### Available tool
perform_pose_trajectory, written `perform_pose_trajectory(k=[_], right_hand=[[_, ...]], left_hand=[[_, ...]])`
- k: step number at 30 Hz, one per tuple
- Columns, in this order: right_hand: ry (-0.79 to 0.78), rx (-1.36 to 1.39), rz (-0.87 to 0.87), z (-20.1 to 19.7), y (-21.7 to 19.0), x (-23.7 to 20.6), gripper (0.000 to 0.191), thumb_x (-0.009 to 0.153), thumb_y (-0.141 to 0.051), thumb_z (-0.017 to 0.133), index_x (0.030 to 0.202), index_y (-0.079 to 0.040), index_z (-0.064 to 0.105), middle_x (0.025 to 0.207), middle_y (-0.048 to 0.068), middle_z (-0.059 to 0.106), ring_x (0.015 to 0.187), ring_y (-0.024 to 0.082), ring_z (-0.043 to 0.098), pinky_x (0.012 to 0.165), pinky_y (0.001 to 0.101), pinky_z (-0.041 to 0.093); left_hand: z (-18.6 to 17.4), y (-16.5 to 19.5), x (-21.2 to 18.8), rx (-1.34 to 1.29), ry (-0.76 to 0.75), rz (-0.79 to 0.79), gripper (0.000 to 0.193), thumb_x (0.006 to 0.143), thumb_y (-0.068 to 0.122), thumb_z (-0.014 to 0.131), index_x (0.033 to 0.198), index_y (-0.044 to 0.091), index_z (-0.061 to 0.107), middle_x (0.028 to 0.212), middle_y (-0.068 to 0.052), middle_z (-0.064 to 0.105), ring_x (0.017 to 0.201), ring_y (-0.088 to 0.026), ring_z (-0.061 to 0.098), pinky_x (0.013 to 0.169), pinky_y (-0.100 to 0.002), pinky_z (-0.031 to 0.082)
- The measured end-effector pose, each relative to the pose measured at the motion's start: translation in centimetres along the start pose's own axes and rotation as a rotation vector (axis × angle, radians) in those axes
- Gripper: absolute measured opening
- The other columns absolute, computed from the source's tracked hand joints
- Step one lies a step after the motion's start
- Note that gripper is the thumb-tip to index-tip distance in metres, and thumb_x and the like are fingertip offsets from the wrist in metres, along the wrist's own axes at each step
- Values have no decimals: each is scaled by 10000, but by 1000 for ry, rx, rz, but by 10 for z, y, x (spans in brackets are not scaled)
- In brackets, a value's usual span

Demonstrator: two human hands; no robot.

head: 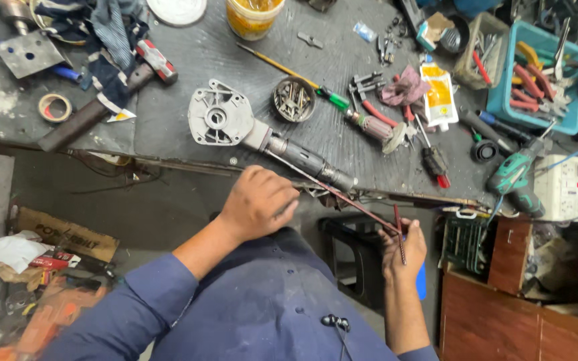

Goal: The person uses a red-handled screwdriver to manipulate a cylindrical electrical motor component on a cluttered workbench. They repeatedly insert and rotate the screwdriver inside the motor housing while holding the motor steady with their other hand.

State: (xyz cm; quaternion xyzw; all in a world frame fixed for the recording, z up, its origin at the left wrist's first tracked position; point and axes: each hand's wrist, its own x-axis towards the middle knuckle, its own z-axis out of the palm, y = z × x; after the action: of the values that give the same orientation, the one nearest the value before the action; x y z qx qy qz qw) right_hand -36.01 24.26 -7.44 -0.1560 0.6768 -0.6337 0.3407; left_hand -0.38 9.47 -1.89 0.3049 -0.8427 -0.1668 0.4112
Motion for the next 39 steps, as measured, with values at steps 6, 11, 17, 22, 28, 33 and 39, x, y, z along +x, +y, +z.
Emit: perform_pose_trajectory(k=[6, 11, 17, 22, 28, 33, 39], right_hand=[[-39, -21, -55, -11, -1, -12, 350, 1102, -228, 540, 1171, 106, 623, 1097, 229, 702, 1007, 295, 734, 913, 384, 630], [-236, -679, -578, -26, -12, -28, 316, 1011, -63, 638, 1303, 57, 646, 1211, 196, 690, 1109, 287, 690, 973, 375, 556], [-362, -926, -905, -35, -22, -14, 311, 990, 10, 629, 1296, -24, 673, 1209, 175, 698, 1045, 279, 720, 872, 328, 613], [-468, -1009, -987, -38, -42, 2, 251, 946, -51, 672, 1196, -41, 690, 1151, 155, 714, 976, 294, 727, 815, 360, 603], [-523, -1055, -814, -48, -36, 17, 132, 1010, -122, 597, 1067, -65, 702, 983, 107, 707, 849, 275, 707, 735, 375, 565], [-605, -500, 24, -56, -22, 46, 325, 1133, -289, 545, 966, -46, 680, 801, 69, 651, 707, 198, 665, 632, 331, 538], [-401, -205, 402, -55, -21, 39, 305, 1050, -309, 552, 1031, -31, 677, 893, 88, 679, 742, 190, 670, 665, 356, 596]], left_hand=[[-39, -19, -2, 294, 167, -155, 350, 873, 277, 820, 1176, 190, 669, 1233, -11, 630, 1188, -249, 544, 1051, -503, 362], [-99, -71, 31, 414, -143, -151, 1170, 654, 472, 886, 1596, 27, 352, 1608, -206, 403, 1473, -416, 369, 1197, -551, 303], [-116, -83, 94, 428, -691, -144, 1082, 560, 372, 931, 1504, 136, 460, 1463, -89, 536, 1351, -311, 505, 1101, -417, 436], [-114, -71, 101, 480, -727, -164, 1097, 528, 273, 946, 1511, 180, 470, 1445, -72, 547, 1312, -302, 531, 1018, -418, 490], [-108, -58, 102, 579, -661, -138, 1040, 479, 265, 959, 1411, 90, 533, 1352, -67, 607, 1265, -284, 582, 974, -394, 532], [-105, -55, 109, 716, -802, -94, 951, 497, 358, 948, 1322, 81, 564, 1302, -59, 627, 1250, -278, 603, 992, -382, 537], [-82, -62, 90, 974, -446, 158, 1285, 358, 850, 634, 1456, 187, 545, 1361, -32, 623, 1316, -240, 555, 1156, -571, 227]])
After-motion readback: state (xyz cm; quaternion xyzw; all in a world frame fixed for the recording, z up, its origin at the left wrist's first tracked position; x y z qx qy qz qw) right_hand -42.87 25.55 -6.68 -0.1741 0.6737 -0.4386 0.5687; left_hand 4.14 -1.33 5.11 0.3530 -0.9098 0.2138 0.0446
